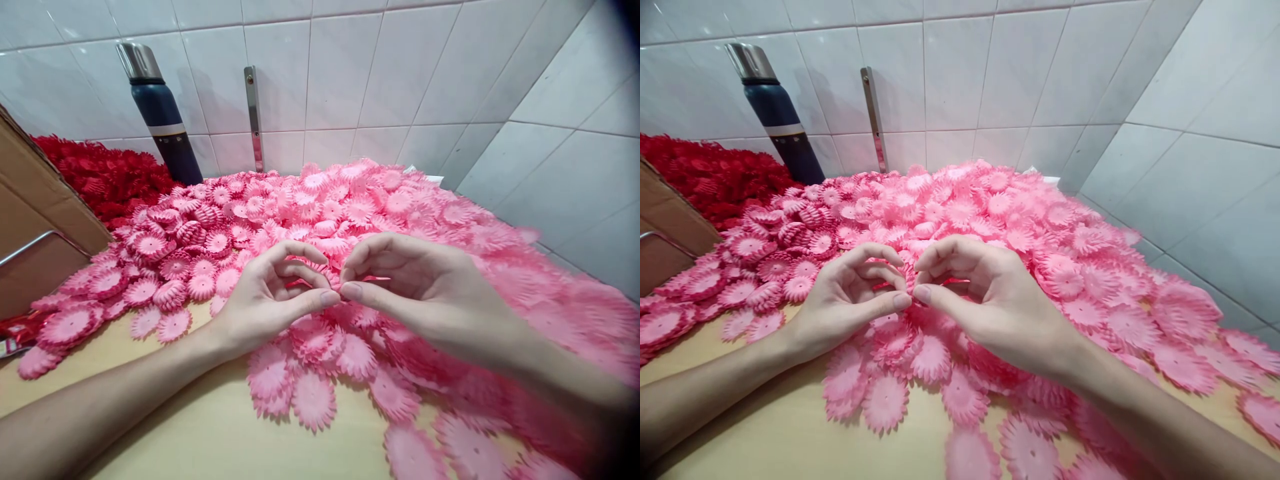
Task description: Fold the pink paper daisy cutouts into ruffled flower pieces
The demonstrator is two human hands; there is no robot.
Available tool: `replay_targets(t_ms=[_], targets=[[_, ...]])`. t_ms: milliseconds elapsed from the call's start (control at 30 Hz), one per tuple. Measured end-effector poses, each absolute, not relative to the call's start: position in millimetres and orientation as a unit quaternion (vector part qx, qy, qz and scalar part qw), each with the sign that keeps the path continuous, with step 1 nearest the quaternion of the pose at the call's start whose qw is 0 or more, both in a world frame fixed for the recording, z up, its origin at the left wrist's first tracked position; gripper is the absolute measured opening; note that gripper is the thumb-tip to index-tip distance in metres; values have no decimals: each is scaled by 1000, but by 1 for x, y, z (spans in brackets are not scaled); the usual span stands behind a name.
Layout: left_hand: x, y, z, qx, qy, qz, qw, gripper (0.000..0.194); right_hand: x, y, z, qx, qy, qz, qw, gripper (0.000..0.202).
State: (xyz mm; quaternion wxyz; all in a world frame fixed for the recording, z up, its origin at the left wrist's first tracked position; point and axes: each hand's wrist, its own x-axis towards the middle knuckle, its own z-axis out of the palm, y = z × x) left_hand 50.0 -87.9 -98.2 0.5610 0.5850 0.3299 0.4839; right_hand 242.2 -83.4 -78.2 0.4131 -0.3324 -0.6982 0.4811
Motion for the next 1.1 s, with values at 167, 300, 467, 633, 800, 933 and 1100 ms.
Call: replay_targets(t_ms=[167, 300, 467, 633, 800, 933, 1100], targets=[[49, -85, -100, 601, 297, 485, 562, 32, 244, -83, -78, -344, -691, 482, 415, 19], [48, -84, -100, 606, 287, 487, 560, 27, 243, -83, -76, -347, -692, 475, 419, 18], [49, -84, -100, 611, 280, 491, 555, 22, 243, -83, -76, -342, -688, 484, 420, 17], [49, -84, -99, 614, 289, 492, 545, 19, 243, -83, -75, -348, -693, 471, 420, 17], [48, -84, -100, 608, 282, 489, 559, 22, 243, -83, -75, -350, -696, 464, 423, 16], [48, -84, -99, 601, 293, 483, 565, 23, 243, -83, -76, -346, -692, 474, 421, 16], [48, -84, -99, 603, 292, 480, 566, 23, 243, -83, -77, -345, -692, 476, 419, 15]])
